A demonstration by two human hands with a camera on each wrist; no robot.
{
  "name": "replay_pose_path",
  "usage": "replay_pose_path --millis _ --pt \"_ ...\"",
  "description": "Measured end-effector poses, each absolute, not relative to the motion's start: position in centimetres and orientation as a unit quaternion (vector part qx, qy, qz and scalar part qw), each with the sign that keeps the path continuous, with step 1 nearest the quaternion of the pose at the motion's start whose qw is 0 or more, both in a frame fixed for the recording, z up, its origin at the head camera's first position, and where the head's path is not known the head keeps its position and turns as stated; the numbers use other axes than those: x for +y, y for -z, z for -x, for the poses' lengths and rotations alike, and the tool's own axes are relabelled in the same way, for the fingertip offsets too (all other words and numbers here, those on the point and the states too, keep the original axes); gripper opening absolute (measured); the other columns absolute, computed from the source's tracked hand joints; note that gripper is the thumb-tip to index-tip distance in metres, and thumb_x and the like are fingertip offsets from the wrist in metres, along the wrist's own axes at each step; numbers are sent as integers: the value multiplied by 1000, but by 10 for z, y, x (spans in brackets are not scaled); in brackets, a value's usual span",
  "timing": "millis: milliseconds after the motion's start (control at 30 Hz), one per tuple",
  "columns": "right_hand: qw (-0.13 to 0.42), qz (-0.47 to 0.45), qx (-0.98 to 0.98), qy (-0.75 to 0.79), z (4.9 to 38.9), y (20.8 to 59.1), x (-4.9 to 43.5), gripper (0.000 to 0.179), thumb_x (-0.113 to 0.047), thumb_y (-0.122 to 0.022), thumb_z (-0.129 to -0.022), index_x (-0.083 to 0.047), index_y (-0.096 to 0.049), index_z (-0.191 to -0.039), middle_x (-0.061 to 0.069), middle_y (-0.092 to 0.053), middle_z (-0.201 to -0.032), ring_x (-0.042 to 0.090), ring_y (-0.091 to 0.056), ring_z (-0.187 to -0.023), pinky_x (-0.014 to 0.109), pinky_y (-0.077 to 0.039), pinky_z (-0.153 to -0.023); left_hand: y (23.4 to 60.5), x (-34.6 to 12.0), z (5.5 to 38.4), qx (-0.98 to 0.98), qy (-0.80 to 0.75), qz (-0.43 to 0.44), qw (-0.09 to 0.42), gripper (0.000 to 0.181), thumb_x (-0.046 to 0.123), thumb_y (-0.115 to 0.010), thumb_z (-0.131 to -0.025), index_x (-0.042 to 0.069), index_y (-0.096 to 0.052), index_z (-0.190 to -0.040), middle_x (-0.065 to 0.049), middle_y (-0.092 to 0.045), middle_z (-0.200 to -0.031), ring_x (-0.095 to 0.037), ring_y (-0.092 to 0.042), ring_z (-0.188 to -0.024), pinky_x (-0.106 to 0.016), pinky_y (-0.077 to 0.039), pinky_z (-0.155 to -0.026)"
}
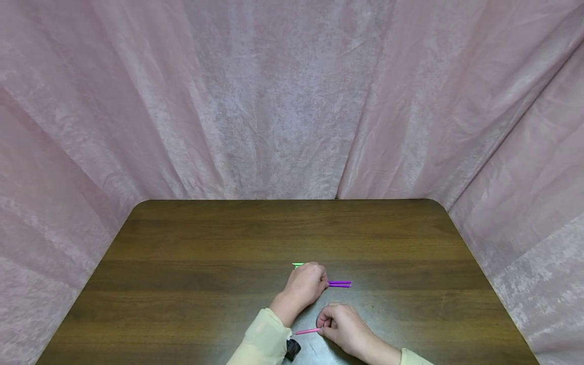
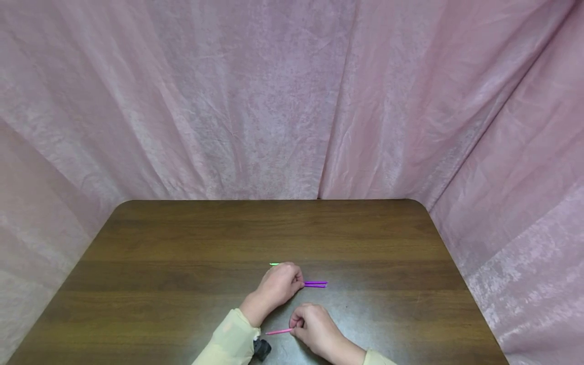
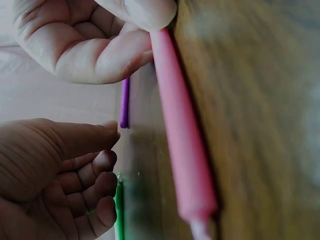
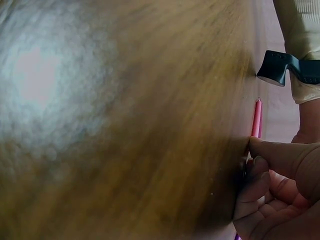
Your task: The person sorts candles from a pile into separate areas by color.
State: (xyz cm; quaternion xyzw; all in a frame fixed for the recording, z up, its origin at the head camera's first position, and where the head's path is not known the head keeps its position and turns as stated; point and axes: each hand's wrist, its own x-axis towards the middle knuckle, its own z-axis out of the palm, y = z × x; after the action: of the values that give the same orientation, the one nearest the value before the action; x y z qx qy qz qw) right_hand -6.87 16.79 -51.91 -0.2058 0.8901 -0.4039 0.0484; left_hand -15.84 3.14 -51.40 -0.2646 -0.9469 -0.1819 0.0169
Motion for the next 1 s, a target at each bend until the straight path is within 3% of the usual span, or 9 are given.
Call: replay_pose_path --millis 567,1000 --pt "67 189 879 434 67 519 169 17 -6 -76 -79 -16 -64 -73 -15 -52 -71 -6 -46 -62 18 -42 -56 513 12 150 -929 261 261 -6 27 27 -76 -83 25 -59 -61 18 -44 -55 0 -44 -55 -21 -38 -52" --pt "101 155 854 486 69 518 172 10 -6 -73 -83 -11 -67 -77 -12 -57 -66 -5 -47 -55 18 -41 -50 509 -1 140 -916 308 254 -28 20 26 -74 -84 25 -64 -67 20 -47 -57 2 -45 -58 -21 -39 -57"
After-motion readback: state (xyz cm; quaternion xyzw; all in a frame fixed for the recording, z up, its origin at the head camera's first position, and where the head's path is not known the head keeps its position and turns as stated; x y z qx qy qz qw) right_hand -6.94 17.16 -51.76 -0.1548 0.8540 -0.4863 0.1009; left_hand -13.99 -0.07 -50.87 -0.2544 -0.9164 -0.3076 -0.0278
